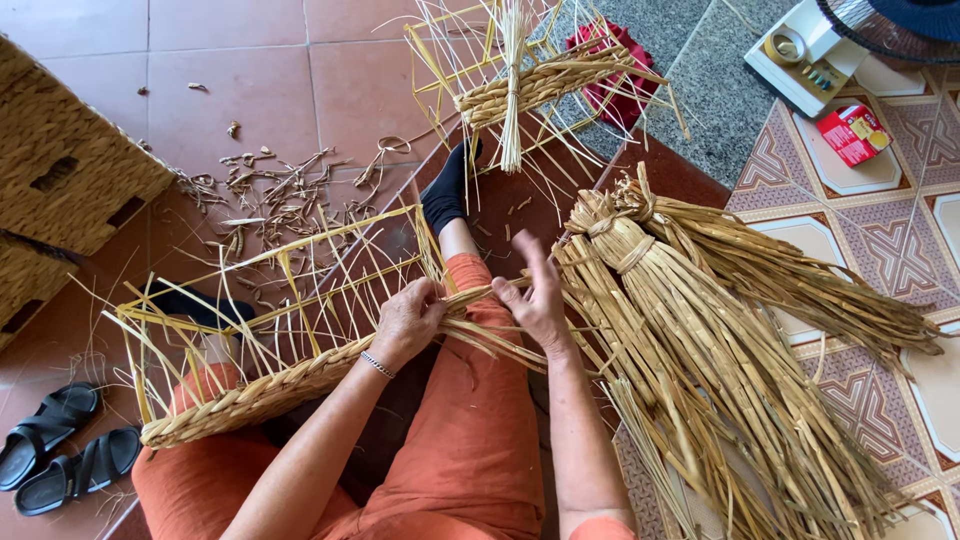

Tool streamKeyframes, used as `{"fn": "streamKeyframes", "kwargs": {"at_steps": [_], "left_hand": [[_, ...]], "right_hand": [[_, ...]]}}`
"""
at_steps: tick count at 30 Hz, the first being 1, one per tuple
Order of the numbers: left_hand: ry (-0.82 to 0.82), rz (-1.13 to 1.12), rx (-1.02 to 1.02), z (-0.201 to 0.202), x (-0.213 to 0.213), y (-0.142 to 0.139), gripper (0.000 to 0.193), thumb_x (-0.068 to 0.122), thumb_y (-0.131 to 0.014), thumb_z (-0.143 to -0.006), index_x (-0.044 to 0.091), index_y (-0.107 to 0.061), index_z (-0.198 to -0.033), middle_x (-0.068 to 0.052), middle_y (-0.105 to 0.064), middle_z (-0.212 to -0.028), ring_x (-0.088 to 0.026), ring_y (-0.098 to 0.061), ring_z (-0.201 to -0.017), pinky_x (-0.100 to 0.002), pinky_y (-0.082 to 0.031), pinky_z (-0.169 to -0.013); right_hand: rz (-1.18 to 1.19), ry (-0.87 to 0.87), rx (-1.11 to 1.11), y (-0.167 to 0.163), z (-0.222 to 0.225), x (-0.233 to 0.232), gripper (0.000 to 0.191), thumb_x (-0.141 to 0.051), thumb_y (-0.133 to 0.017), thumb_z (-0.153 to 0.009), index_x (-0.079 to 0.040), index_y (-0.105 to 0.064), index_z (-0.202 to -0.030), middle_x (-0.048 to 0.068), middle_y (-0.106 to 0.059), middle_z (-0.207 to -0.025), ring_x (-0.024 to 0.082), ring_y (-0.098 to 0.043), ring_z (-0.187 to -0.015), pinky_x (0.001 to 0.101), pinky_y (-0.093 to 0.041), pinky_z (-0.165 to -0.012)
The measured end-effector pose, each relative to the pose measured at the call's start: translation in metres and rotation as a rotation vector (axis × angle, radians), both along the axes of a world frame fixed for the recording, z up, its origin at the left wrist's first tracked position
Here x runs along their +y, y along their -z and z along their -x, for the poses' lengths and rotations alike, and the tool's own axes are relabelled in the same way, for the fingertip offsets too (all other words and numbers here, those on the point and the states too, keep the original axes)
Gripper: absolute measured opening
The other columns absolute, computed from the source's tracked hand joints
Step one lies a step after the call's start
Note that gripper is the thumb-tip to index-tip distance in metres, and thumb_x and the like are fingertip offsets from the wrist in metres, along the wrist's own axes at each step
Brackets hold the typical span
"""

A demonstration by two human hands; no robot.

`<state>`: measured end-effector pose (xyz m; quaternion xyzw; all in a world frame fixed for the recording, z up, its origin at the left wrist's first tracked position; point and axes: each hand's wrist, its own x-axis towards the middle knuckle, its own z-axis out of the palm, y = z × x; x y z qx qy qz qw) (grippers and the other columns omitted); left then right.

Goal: The person sits on the floor weaving a basket: they hold a bamboo frame on their lap, weave palm-leaf strips around the frame by hand, pull strips tight, and add new strips from a pile beside them to build up the woven side wall.

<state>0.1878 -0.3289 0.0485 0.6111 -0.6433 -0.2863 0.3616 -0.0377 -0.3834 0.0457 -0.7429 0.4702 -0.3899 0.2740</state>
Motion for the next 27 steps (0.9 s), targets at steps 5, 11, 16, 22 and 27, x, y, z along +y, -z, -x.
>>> {"fn": "streamKeyframes", "kwargs": {"at_steps": [5, 11, 16, 22, 27], "left_hand": [[0.051, -0.063, -0.119, -0.006, 0.005, -0.003, 0.02, 0.015, -0.079, -0.087, 0.003, -0.065, -0.093, -0.013, -0.064, -0.089, -0.031, -0.067, -0.076, -0.04, -0.053, -0.071], [0.122, 0.081, 0.006, -0.012, 0.009, -0.011, 0.009, 0.009, -0.076, -0.082, 0.005, -0.07, -0.088, -0.011, -0.069, -0.093, -0.027, -0.072, -0.079, -0.035, -0.058, -0.069], [-0.01, -0.119, -0.132, -0.009, -0.005, -0.008, 0.016, 0.019, -0.079, -0.086, 0.005, -0.071, -0.089, -0.016, -0.074, -0.084, -0.03, -0.074, -0.081, -0.041, -0.058, -0.075], [-0.133, -0.308, -0.078, -0.002, -0.022, -0.016, 0.027, 0.021, -0.082, -0.08, 0.003, -0.068, -0.093, -0.015, -0.073, -0.087, -0.03, -0.073, -0.084, -0.041, -0.057, -0.078], [-0.152, -0.378, -0.026, -0.001, -0.026, -0.022, 0.056, 0.017, -0.086, -0.072, 0.003, -0.053, -0.115, -0.015, -0.072, -0.089, -0.03, -0.072, -0.086, -0.04, -0.056, -0.079]], "right_hand": [[0.173, -0.091, 0.373, 0.04, -0.021, 0.009, 0.064, -0.062, -0.035, -0.102, -0.016, -0.062, -0.137, 0.011, -0.069, -0.135, 0.033, -0.05, -0.138, 0.0687, -0.014, -0.122], [0.075, -0.019, 0.401, 0.027, -0.042, 0.007, 0.044, -0.058, -0.071, -0.086, -0.014, -0.068, -0.085, 0.002, -0.073, -0.078, 0.021, -0.067, -0.074, 0.0416, -0.05, -0.079], [0.164, 0.021, 0.451, 0.02, -0.051, 0.019, 0.034, -0.044, -0.076, -0.086, -0.012, -0.066, -0.08, 0.002, -0.071, -0.071, 0.019, -0.064, -0.067, 0.0408, -0.046, -0.068], [-0.466, 0.091, 0.358, 0.019, -0.042, 0.031, 0.036, -0.045, -0.067, -0.1, -0.013, -0.066, -0.083, 0.004, -0.064, -0.065, 0.019, -0.063, -0.061, 0.0387, -0.051, -0.063], [0.47, 0.199, 0.364, 0.007, -0.036, 0.043, 0.022, -0.033, -0.072, -0.095, -0.015, -0.065, -0.084, 0.004, -0.069, -0.078, 0.022, -0.062, -0.072, 0.0413, -0.051, -0.064]]}}
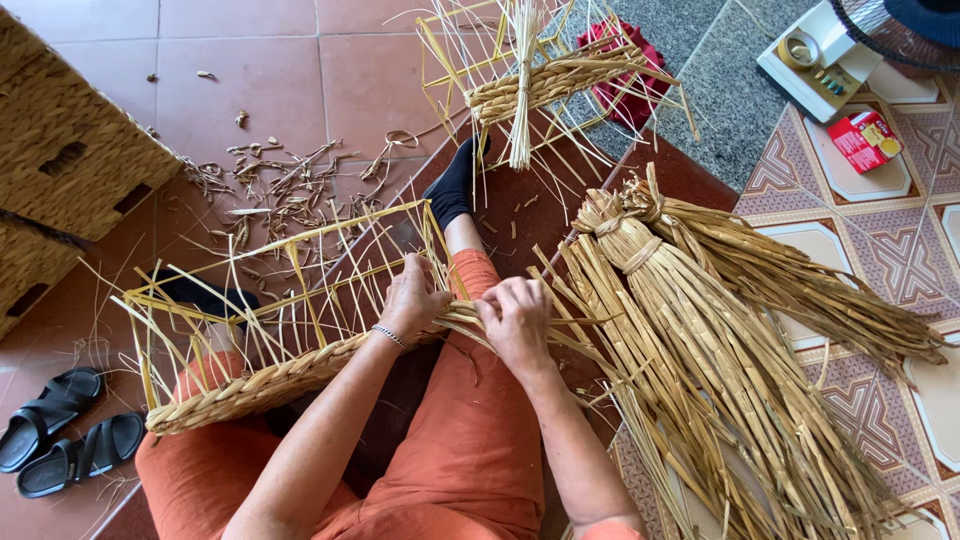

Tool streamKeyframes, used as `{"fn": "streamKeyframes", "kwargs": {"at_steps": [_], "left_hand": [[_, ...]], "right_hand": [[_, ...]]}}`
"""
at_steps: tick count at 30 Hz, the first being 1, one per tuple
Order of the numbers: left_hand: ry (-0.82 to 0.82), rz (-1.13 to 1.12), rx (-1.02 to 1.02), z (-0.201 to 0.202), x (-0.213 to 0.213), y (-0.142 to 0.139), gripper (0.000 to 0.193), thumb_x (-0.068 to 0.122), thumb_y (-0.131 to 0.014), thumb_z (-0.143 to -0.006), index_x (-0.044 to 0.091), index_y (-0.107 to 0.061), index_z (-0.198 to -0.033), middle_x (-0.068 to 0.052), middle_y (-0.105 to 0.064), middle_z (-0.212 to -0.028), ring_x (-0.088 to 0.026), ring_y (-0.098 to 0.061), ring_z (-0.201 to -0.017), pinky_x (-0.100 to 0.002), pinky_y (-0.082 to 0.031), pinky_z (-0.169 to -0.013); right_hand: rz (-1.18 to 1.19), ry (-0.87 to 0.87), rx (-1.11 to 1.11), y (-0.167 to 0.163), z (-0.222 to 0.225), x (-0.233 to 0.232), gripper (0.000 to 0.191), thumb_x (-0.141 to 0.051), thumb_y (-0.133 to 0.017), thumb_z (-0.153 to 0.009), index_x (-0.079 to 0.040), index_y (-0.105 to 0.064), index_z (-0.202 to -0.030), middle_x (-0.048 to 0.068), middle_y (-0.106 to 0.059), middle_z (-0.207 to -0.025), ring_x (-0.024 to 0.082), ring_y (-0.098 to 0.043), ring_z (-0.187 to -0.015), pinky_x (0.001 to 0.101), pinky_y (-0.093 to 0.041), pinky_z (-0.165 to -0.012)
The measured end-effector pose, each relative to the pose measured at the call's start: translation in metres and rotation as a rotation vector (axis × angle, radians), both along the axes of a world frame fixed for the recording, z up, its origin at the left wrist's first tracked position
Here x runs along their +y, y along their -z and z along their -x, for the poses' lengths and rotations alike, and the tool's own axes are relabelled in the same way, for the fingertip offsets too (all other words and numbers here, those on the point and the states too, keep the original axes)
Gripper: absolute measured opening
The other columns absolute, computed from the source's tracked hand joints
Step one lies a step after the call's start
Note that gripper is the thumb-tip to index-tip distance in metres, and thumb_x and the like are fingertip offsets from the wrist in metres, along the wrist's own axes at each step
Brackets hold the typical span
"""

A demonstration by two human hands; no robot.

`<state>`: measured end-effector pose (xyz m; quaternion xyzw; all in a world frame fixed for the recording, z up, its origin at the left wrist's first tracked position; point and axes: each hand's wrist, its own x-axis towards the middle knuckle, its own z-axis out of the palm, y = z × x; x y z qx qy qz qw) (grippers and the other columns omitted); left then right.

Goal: The person sits on the floor weaving a basket: they hold a bamboo frame on their lap, weave palm-leaf strips around the frame by hand, pull strips tight, and add new strips from a pile beside them to build up the woven side wall.

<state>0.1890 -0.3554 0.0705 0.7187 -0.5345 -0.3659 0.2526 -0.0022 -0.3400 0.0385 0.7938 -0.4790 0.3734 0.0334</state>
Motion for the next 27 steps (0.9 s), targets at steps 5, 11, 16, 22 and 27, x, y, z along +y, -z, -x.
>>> {"fn": "streamKeyframes", "kwargs": {"at_steps": [5, 11, 16, 22, 27], "left_hand": [[0.085, 0.298, -0.141, 0.006, 0.004, 0.011, 0.034, 0.011, -0.085, -0.075, 0.003, -0.062, -0.099, -0.017, -0.07, -0.093, -0.035, -0.07, -0.09, -0.045, -0.055, -0.08], [0.391, 0.445, -0.289, 0.011, 0.012, 0.02, 0.014, 0.0, -0.066, -0.085, 0.01, -0.066, -0.094, -0.014, -0.071, -0.097, -0.034, -0.072, -0.088, -0.044, -0.058, -0.079], [0.237, 0.33, -0.035, 0.007, 0.012, 0.018, 0.016, 0.005, -0.063, -0.088, 0.003, -0.063, -0.104, -0.018, -0.073, -0.095, -0.035, -0.073, -0.088, -0.044, -0.059, -0.08], [0.421, 0.326, -0.027, -0.004, 0.019, 0.015, 0.023, 0.002, -0.059, -0.085, 0.003, -0.071, -0.104, -0.019, -0.074, -0.097, -0.036, -0.074, -0.087, -0.044, -0.059, -0.083], [0.543, 0.405, -0.184, 0.004, 0.024, 0.018, 0.023, 0.006, -0.068, -0.078, 0.001, -0.071, -0.1, -0.022, -0.071, -0.093, -0.041, -0.071, -0.085, -0.049, -0.057, -0.077]], "right_hand": [[-0.494, -0.235, -0.613, 0.002, 0.003, 0.065, 0.018, -0.026, -0.067, -0.104, -0.009, -0.07, -0.1, 0.003, -0.073, -0.084, 0.009, -0.064, -0.063, 0.0225, -0.055, -0.052], [-1.451, -0.196, -1.354, 0.018, -0.013, 0.088, 0.045, -0.036, -0.073, -0.083, -0.015, -0.066, -0.123, 0.006, -0.073, -0.09, 0.009, -0.06, -0.052, 0.0267, -0.055, -0.048], [-1.07, -0.143, -1.684, 0.019, -0.019, 0.071, 0.034, -0.028, -0.072, -0.094, -0.006, -0.064, -0.119, 0.004, -0.066, -0.093, 0.009, -0.063, -0.072, 0.0279, -0.06, -0.065], [-0.872, -0.086, -1.433, 0.029, -0.019, 0.054, 0.022, -0.021, -0.071, -0.096, -0.006, -0.069, -0.111, 0.0, -0.064, -0.085, 0.009, -0.058, -0.067, 0.0248, -0.054, -0.062], [-0.425, -0.058, -0.626, 0.017, -0.012, 0.026, 0.018, -0.024, -0.072, -0.102, -0.007, -0.075, -0.106, 0.002, -0.075, -0.089, 0.012, -0.07, -0.078, 0.0292, -0.057, -0.072]]}}
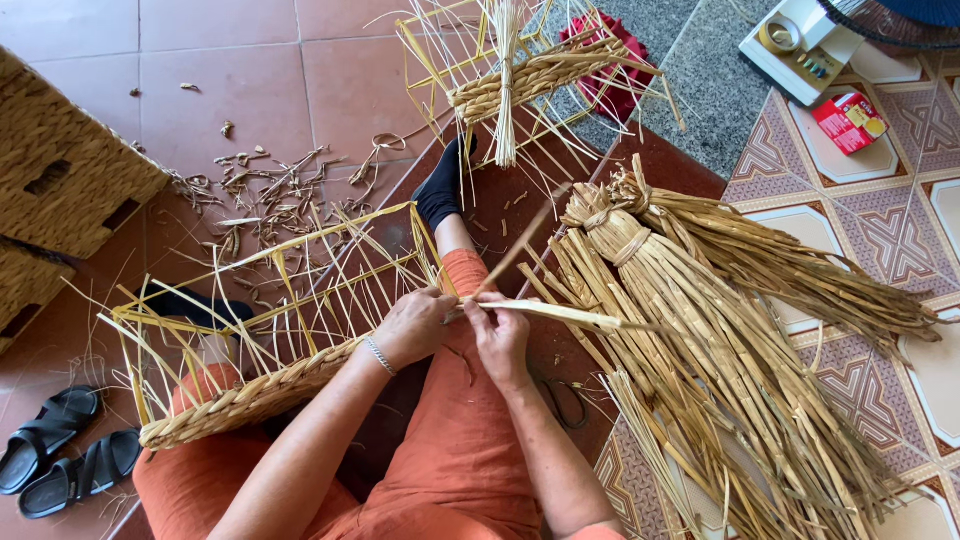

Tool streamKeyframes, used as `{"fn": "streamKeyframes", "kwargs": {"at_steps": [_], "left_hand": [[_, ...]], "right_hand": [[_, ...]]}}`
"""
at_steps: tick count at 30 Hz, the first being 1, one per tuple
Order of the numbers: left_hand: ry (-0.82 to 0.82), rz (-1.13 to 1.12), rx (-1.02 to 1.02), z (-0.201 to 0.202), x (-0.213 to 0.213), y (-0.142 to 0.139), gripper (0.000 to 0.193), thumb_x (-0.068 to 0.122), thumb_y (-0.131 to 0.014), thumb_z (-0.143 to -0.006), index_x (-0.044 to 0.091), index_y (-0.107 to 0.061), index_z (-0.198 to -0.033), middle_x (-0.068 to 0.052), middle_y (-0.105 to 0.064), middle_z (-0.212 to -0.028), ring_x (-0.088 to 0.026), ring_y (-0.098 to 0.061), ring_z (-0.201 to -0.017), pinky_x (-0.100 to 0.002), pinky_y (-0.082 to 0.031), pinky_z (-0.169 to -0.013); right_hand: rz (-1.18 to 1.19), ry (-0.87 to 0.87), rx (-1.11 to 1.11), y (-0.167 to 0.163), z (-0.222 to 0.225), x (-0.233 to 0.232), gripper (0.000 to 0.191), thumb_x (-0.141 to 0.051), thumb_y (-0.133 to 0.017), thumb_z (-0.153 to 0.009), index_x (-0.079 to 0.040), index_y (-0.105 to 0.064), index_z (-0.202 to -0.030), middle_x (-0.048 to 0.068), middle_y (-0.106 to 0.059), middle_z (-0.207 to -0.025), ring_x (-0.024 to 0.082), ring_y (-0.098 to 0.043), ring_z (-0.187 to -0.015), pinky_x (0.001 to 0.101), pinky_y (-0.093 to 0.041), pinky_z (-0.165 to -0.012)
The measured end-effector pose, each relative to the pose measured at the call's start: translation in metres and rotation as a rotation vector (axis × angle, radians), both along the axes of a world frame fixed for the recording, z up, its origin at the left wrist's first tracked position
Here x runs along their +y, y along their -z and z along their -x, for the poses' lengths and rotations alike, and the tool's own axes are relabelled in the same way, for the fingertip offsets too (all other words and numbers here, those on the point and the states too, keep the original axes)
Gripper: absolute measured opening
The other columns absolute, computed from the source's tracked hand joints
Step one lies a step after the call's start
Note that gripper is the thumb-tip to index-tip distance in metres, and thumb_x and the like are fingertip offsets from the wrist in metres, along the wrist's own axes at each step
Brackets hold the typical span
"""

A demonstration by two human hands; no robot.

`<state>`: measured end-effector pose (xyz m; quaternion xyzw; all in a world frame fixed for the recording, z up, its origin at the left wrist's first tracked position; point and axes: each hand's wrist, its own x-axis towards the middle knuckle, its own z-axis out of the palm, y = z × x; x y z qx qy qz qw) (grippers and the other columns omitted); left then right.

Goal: The person sits on the floor weaving a basket: they hold a bamboo frame on their lap, weave palm-leaf strips around the frame by hand, pull strips tight, and add new strips from a pile beside them to build up the woven side wall.

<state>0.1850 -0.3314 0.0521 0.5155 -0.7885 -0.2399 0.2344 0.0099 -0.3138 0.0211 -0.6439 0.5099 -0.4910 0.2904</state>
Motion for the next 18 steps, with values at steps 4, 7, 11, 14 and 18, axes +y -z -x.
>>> {"fn": "streamKeyframes", "kwargs": {"at_steps": [4, 7, 11, 14, 18], "left_hand": [[-0.168, -0.058, 0.045, 0.011, -0.002, 0.008, 0.016, 0.017, -0.07, -0.09, 0.001, -0.069, -0.092, -0.021, -0.072, -0.088, -0.039, -0.072, -0.081, -0.048, -0.057, -0.075], [-0.311, -0.102, 0.16, 0.007, -0.004, 0.013, 0.019, 0.02, -0.071, -0.09, 0.001, -0.068, -0.09, -0.022, -0.072, -0.081, -0.039, -0.072, -0.077, -0.049, -0.057, -0.071], [-0.377, -0.09, 0.161, 0.002, 0.001, 0.02, 0.022, 0.021, -0.069, -0.093, -0.001, -0.062, -0.093, -0.024, -0.071, -0.078, -0.041, -0.072, -0.077, -0.049, -0.056, -0.069], [-0.354, -0.169, 0.184, 0.001, 0.006, 0.02, 0.022, 0.022, -0.067, -0.095, 0.001, -0.06, -0.098, -0.024, -0.071, -0.079, -0.042, -0.071, -0.077, -0.05, -0.055, -0.068], [-0.32, -0.16, 0.236, -0.001, 0.012, 0.014, 0.021, 0.018, -0.067, -0.093, 0.002, -0.059, -0.103, -0.025, -0.07, -0.082, -0.043, -0.07, -0.08, -0.05, -0.055, -0.067]], "right_hand": [[0.082, -0.192, 0.177, -0.021, 0.003, -0.029, 0.026, -0.025, -0.075, -0.096, -0.005, -0.071, -0.112, 0.009, -0.072, -0.102, 0.021, -0.068, -0.089, 0.0374, -0.056, -0.08], [-0.169, -0.402, -0.07, -0.029, 0.014, -0.045, 0.038, -0.026, -0.069, -0.096, -0.004, -0.064, -0.127, 0.011, -0.071, -0.121, 0.019, -0.071, -0.104, 0.0348, -0.059, -0.089], [-0.52, -0.395, 0.093, -0.023, 0.012, -0.07, 0.022, -0.019, -0.067, -0.101, -0.006, -0.075, -0.117, 0.006, -0.079, -0.105, 0.014, -0.076, -0.094, 0.0253, -0.06, -0.081], [-0.679, -0.559, -0.176, -0.021, 0.005, -0.085, 0.021, -0.012, -0.07, -0.101, 0.002, -0.075, -0.116, 0.005, -0.076, -0.094, 0.011, -0.069, -0.082, 0.0239, -0.057, -0.072], [-0.805, -0.658, -0.504, -0.024, -0.001, -0.089, 0.022, -0.013, -0.07, -0.101, 0.002, -0.067, -0.116, 0.002, -0.071, -0.092, 0.005, -0.063, -0.078, 0.0217, -0.054, -0.071]]}}
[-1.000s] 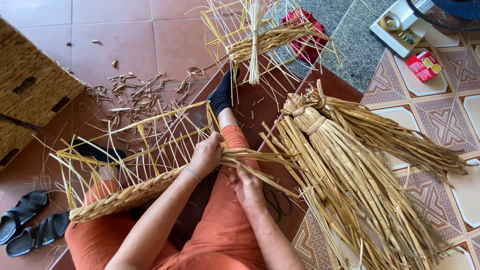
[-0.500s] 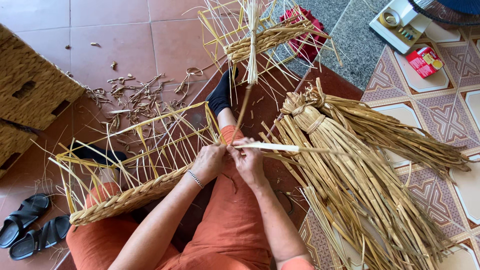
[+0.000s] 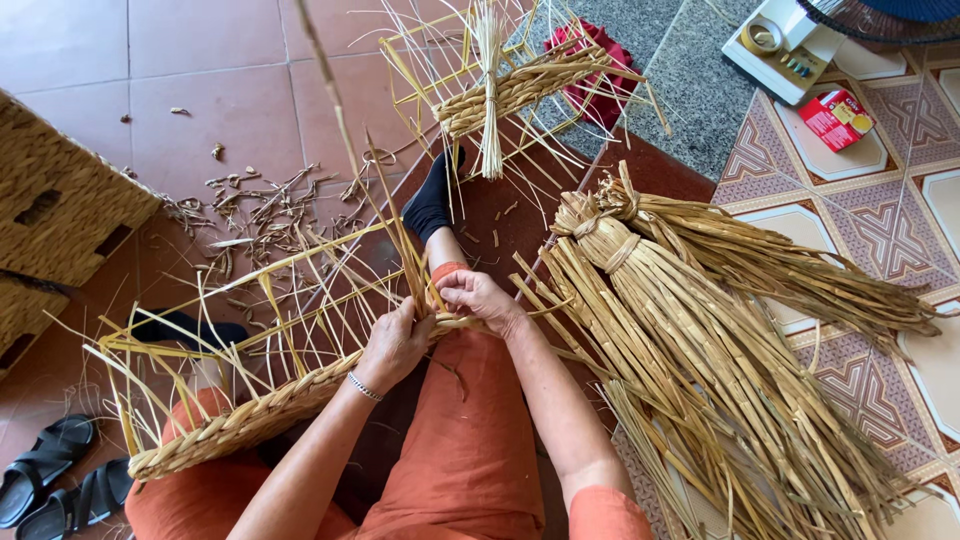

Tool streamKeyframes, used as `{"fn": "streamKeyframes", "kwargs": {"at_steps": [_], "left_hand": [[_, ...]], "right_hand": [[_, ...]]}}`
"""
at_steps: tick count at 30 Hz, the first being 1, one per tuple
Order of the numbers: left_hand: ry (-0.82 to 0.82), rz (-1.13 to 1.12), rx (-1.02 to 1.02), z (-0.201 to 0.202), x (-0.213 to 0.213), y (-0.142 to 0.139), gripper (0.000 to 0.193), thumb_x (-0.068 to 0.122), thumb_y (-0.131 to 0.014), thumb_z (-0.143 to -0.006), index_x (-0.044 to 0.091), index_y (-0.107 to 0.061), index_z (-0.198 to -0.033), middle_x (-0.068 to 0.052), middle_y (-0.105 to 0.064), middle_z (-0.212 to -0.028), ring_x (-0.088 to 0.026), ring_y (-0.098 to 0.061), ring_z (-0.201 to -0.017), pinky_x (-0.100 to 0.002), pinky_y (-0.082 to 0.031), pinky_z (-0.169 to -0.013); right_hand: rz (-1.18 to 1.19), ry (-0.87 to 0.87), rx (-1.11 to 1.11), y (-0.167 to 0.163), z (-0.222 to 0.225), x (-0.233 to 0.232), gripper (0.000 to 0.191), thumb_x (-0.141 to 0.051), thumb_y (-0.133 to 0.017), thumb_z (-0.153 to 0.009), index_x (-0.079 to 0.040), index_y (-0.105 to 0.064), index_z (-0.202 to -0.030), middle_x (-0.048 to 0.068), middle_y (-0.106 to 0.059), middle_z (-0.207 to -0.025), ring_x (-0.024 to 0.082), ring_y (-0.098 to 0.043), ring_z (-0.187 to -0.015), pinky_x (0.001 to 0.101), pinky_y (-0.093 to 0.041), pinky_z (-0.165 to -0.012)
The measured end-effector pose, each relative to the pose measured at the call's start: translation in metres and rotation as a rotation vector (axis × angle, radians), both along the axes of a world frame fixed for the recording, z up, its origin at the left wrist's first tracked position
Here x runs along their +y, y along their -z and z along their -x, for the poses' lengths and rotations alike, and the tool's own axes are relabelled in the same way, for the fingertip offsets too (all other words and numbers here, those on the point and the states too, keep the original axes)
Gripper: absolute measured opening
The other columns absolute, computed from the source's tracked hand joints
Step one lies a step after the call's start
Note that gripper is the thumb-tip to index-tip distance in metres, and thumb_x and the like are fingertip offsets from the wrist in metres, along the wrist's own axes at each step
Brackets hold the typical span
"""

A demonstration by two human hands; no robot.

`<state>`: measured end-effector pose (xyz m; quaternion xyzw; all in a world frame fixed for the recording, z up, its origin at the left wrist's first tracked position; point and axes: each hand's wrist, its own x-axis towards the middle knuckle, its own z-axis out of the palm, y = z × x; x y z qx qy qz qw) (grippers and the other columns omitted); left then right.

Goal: The person sits on the floor weaving a basket: they hold a bamboo frame on their lap, weave palm-leaf strips around the frame by hand, pull strips tight, and add new strips from a pile beside them to build up the woven side wall.

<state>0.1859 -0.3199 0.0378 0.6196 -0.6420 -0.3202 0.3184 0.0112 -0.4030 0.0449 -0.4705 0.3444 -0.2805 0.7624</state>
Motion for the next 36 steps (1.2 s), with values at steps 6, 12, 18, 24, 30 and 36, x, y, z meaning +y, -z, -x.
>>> {"fn": "streamKeyframes", "kwargs": {"at_steps": [6, 12, 18, 24, 30, 36], "left_hand": [[0.083, 0.044, 0.055, -0.004, 0.007, -0.009, 0.019, 0.012, -0.069, -0.089, 0.003, -0.059, -0.101, -0.022, -0.072, -0.086, -0.041, -0.072, -0.083, -0.047, -0.056, -0.069], [0.094, 0.091, 0.058, -0.004, 0.014, -0.006, 0.017, 0.005, -0.065, -0.089, 0.003, -0.059, -0.104, -0.023, -0.071, -0.088, -0.042, -0.071, -0.084, -0.047, -0.056, -0.071], [0.041, 0.051, -0.083, 0.001, 0.009, 0.005, 0.024, 0.009, -0.066, -0.091, -0.001, -0.055, -0.11, -0.025, -0.07, -0.087, -0.044, -0.069, -0.084, -0.05, -0.054, -0.073], [0.052, -0.368, 0.147, -0.006, -0.013, -0.02, 0.033, 0.007, -0.055, -0.09, 0.004, -0.061, -0.122, -0.017, -0.077, -0.084, -0.023, -0.078, -0.071, -0.034, -0.065, -0.065], [-0.022, -0.48, 0.253, 0.001, -0.019, -0.038, 0.032, 0.007, -0.052, -0.091, 0.003, -0.062, -0.122, -0.014, -0.076, -0.086, -0.019, -0.076, -0.065, -0.031, -0.065, -0.055], [-0.072, -0.636, 0.322, -0.003, -0.034, -0.027, 0.037, 0.01, -0.054, -0.092, 0.008, -0.059, -0.129, -0.015, -0.071, -0.092, -0.022, -0.073, -0.064, -0.034, -0.064, -0.053]], "right_hand": [[-0.014, -0.043, -0.004, -0.007, 0.0, 0.006, 0.027, -0.018, -0.065, -0.098, -0.003, -0.063, -0.121, 0.0, -0.072, -0.098, 0.003, -0.066, -0.084, 0.0163, -0.05, -0.072], [-0.095, 0.155, -0.176, 0.006, -0.008, 0.014, 0.02, -0.011, -0.07, -0.1, -0.003, -0.062, -0.117, 0.001, -0.07, -0.096, 0.005, -0.06, -0.079, 0.0187, -0.05, -0.072], [-0.177, 0.16, -0.336, 0.007, -0.01, 0.017, 0.019, -0.007, -0.069, -0.099, -0.003, -0.065, -0.116, 0.0, -0.067, -0.094, 0.006, -0.059, -0.08, 0.0193, -0.05, -0.074], [-0.269, 0.212, -0.244, -0.004, -0.002, 0.02, 0.02, -0.003, -0.064, -0.097, 0.0, -0.066, -0.117, 0.003, -0.067, -0.098, 0.01, -0.062, -0.082, 0.023, -0.055, -0.078], [-0.331, 0.24, -0.24, -0.002, -0.007, 0.017, 0.02, -0.006, -0.064, -0.095, -0.004, -0.065, -0.115, 0.003, -0.069, -0.097, 0.008, -0.063, -0.083, 0.0218, -0.053, -0.075], [-0.16, 0.055, -0.154, -0.004, -0.01, 0.014, 0.023, -0.013, -0.06, -0.103, -0.002, -0.07, -0.12, -0.001, -0.066, -0.094, 0.006, -0.055, -0.075, 0.0197, -0.047, -0.069]]}}
